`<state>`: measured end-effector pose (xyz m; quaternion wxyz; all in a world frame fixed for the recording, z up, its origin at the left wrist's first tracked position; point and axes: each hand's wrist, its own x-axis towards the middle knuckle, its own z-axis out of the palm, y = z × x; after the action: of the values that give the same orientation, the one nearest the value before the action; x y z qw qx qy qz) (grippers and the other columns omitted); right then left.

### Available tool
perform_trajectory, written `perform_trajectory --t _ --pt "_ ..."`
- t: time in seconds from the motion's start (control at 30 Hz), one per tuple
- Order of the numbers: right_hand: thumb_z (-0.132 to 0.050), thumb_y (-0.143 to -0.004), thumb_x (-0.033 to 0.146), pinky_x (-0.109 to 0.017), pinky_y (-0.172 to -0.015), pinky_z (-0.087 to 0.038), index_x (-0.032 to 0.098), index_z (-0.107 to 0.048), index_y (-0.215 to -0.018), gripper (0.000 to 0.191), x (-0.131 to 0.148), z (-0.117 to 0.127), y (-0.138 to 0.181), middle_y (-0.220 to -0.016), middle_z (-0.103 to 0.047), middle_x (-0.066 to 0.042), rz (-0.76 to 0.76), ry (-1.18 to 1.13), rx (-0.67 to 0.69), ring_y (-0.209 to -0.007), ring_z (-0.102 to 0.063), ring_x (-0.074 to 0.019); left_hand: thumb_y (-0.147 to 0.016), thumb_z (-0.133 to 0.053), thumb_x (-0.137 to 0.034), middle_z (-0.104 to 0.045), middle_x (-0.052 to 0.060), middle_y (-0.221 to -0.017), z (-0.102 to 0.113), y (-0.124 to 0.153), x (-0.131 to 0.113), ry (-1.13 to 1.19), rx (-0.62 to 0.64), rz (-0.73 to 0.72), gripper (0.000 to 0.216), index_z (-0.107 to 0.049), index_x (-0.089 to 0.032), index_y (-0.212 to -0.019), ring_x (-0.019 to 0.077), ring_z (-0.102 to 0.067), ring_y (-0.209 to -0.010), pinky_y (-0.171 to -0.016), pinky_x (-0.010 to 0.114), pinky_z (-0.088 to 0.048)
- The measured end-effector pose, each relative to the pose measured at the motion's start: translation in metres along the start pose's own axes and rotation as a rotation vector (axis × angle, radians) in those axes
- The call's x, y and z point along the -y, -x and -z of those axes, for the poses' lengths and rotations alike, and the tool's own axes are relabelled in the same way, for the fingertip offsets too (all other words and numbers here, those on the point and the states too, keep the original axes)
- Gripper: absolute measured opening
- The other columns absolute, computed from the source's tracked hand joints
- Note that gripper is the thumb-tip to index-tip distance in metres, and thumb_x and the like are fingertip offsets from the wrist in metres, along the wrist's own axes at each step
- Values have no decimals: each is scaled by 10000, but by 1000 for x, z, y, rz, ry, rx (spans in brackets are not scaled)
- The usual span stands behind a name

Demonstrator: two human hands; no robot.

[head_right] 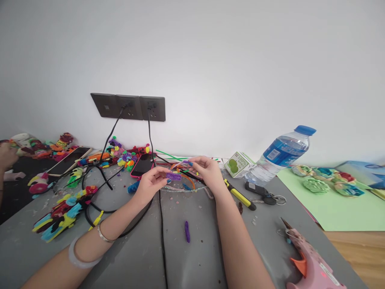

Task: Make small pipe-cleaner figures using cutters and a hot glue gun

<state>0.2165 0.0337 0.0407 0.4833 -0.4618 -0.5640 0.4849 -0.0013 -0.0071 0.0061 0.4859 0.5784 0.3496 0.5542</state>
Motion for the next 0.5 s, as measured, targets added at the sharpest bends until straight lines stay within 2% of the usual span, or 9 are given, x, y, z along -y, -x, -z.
perform_trajectory --t 0.17,0.37,0.5 --pt "-805 -613 601 -316 -662 -581 169 -719 -812 483 1 -3 2 -774 -749 -71 -10 56 39 -681 -698 -190 -764 -715 -228 -686 79 -971 0 0 0 6 14 -13 218 -698 -160 -971 170 -635 -878 -827 298 -541" --pt "-814 -642 522 -299 -692 -563 185 -681 -796 394 5 -7 3 -833 -742 -64 87 12 65 -779 -691 -190 -757 -720 -189 -680 74 -1031 -1 1 1 24 -37 -5 329 -672 -179 -1082 171 -626 -960 -890 296 -532" --pt "-769 -713 471 -282 -667 -523 178 -664 -816 329 8 -7 5 -839 -720 -57 120 51 115 -756 -655 -172 -763 -731 -222 -680 78 -1021 0 1 1 51 -36 40 273 -682 -166 -1025 164 -630 -919 -810 267 -545"
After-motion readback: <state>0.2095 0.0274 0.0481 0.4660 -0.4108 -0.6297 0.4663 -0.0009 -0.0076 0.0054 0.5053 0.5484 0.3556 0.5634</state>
